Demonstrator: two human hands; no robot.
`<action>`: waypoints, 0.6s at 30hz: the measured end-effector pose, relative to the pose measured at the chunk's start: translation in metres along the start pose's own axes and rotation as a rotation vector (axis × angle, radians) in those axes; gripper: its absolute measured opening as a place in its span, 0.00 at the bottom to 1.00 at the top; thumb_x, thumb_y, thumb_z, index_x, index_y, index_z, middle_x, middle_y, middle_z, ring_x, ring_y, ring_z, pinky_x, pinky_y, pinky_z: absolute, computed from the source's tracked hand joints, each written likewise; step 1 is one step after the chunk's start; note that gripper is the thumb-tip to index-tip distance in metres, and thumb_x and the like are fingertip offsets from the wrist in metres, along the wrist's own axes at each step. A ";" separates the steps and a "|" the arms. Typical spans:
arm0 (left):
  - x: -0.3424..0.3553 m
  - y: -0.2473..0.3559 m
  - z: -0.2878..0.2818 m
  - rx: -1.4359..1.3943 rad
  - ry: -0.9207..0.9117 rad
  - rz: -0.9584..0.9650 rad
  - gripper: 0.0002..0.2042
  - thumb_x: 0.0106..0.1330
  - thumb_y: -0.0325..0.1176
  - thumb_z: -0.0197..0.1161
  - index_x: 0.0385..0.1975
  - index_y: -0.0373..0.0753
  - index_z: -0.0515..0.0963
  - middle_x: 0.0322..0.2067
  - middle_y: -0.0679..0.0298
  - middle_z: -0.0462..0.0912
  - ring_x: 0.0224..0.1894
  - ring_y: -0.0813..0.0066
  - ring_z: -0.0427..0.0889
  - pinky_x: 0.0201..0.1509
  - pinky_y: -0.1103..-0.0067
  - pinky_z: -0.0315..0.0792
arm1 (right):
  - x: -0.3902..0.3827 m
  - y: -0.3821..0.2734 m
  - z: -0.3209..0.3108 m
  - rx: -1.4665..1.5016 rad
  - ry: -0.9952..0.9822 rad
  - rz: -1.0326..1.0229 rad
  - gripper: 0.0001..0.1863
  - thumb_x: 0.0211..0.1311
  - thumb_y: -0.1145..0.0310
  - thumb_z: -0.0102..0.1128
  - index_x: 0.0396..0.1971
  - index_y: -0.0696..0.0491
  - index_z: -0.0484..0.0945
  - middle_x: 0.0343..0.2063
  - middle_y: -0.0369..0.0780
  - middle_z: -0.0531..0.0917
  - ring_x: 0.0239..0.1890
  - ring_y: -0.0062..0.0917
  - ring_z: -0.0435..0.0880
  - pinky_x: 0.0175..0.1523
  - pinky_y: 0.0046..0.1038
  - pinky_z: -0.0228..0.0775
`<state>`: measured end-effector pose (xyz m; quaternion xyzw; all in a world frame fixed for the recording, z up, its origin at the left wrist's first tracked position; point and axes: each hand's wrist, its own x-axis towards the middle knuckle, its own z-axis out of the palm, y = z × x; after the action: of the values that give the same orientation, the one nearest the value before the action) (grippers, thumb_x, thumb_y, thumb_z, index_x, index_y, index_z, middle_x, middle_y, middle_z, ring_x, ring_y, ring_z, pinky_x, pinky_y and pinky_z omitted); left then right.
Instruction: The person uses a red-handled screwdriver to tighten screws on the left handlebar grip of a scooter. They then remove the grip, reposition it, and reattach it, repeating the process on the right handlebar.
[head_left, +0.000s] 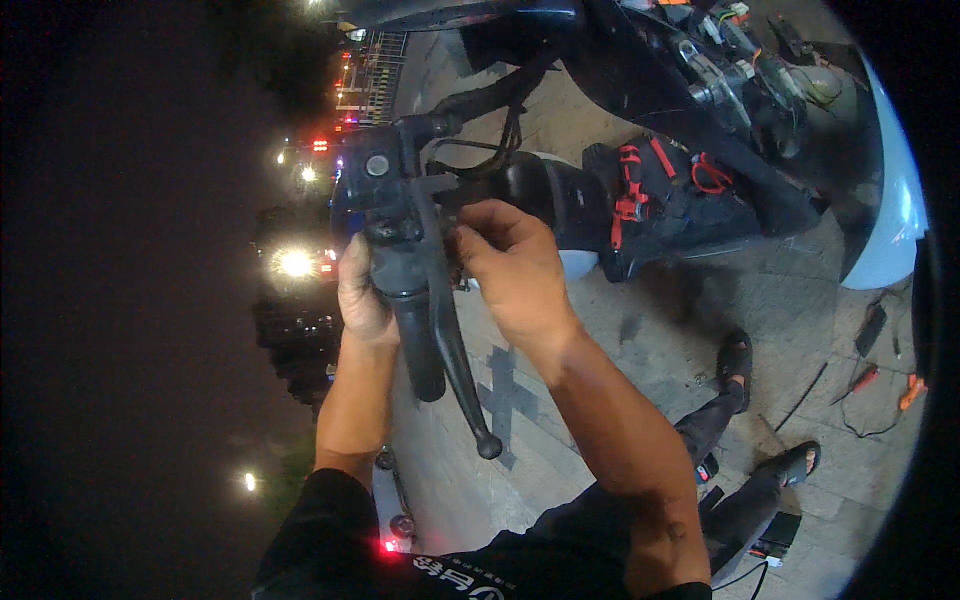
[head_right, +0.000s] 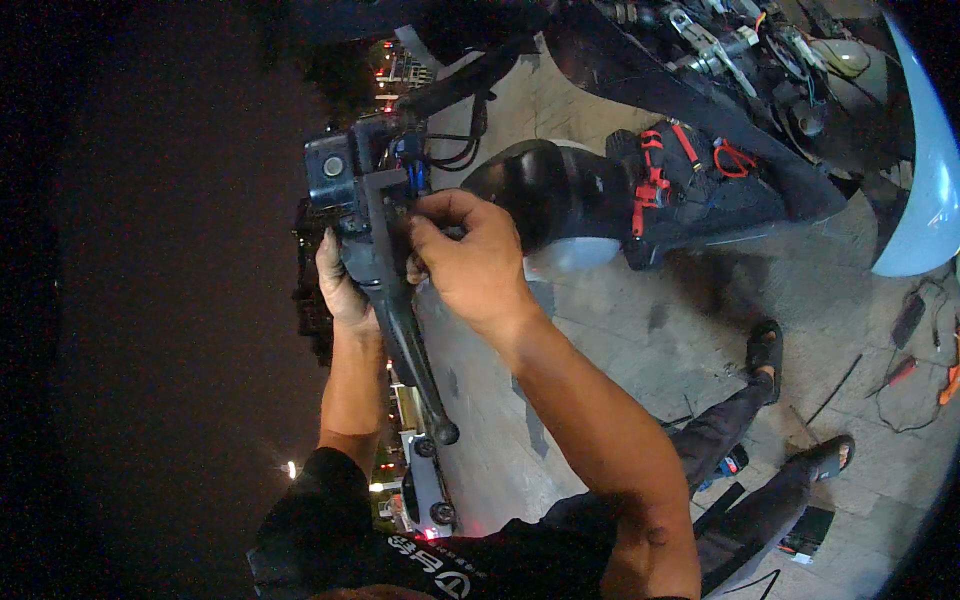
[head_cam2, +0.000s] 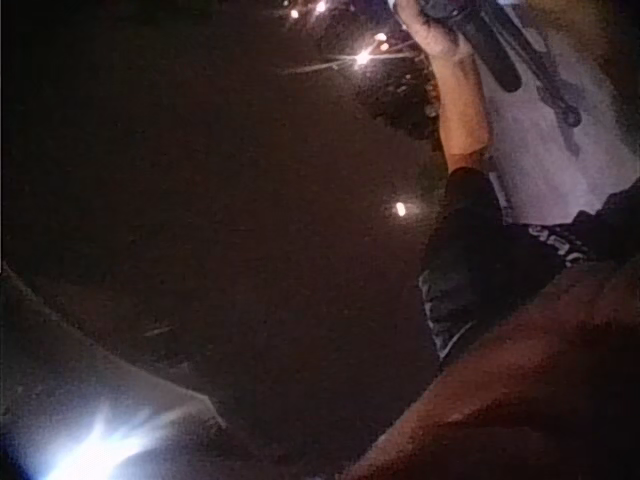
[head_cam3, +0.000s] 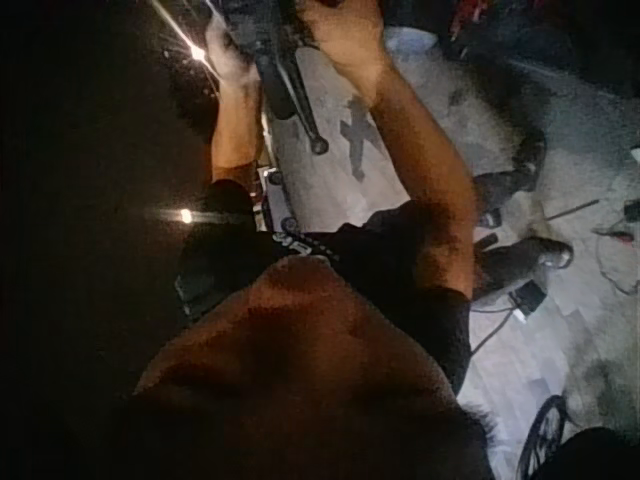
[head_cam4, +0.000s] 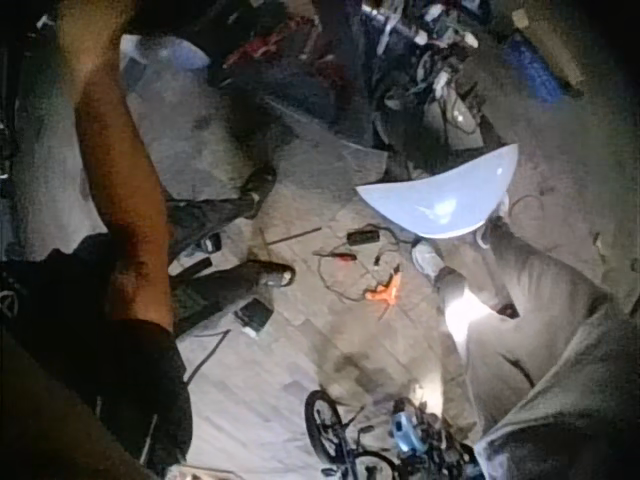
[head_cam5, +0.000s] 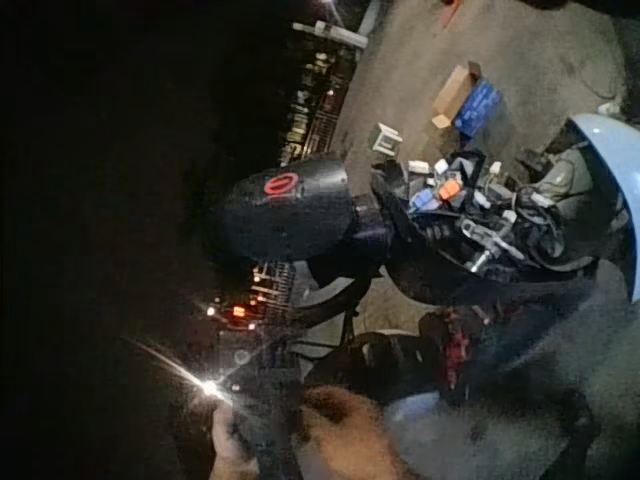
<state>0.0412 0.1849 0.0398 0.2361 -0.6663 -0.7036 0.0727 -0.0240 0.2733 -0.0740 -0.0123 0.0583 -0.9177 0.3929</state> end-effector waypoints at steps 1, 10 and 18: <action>0.000 0.001 0.001 0.001 -0.004 -0.008 0.33 0.63 0.57 0.55 0.59 0.36 0.68 0.51 0.54 0.78 0.47 0.61 0.80 0.49 0.67 0.77 | 0.001 0.001 0.000 -0.016 0.011 -0.009 0.06 0.61 0.75 0.59 0.34 0.63 0.79 0.28 0.38 0.81 0.26 0.18 0.79 0.31 0.21 0.72; 0.000 -0.001 -0.010 -0.076 -0.011 -0.057 0.27 0.65 0.50 0.59 0.57 0.37 0.69 0.49 0.55 0.79 0.48 0.62 0.81 0.53 0.68 0.77 | 0.004 0.021 0.002 0.329 0.016 0.045 0.09 0.63 0.76 0.59 0.42 0.59 0.77 0.30 0.37 0.82 0.26 0.20 0.78 0.31 0.22 0.70; 0.002 0.001 -0.001 -0.066 -0.039 -0.087 0.27 0.66 0.51 0.57 0.57 0.38 0.68 0.47 0.56 0.79 0.44 0.62 0.82 0.47 0.67 0.78 | 0.003 0.045 -0.001 0.700 -0.110 0.004 0.11 0.64 0.75 0.59 0.45 0.54 0.76 0.37 0.37 0.82 0.37 0.24 0.81 0.43 0.27 0.75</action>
<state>0.0395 0.1833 0.0400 0.2488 -0.6329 -0.7322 0.0369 0.0061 0.2399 -0.0805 0.0738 -0.2809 -0.8793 0.3775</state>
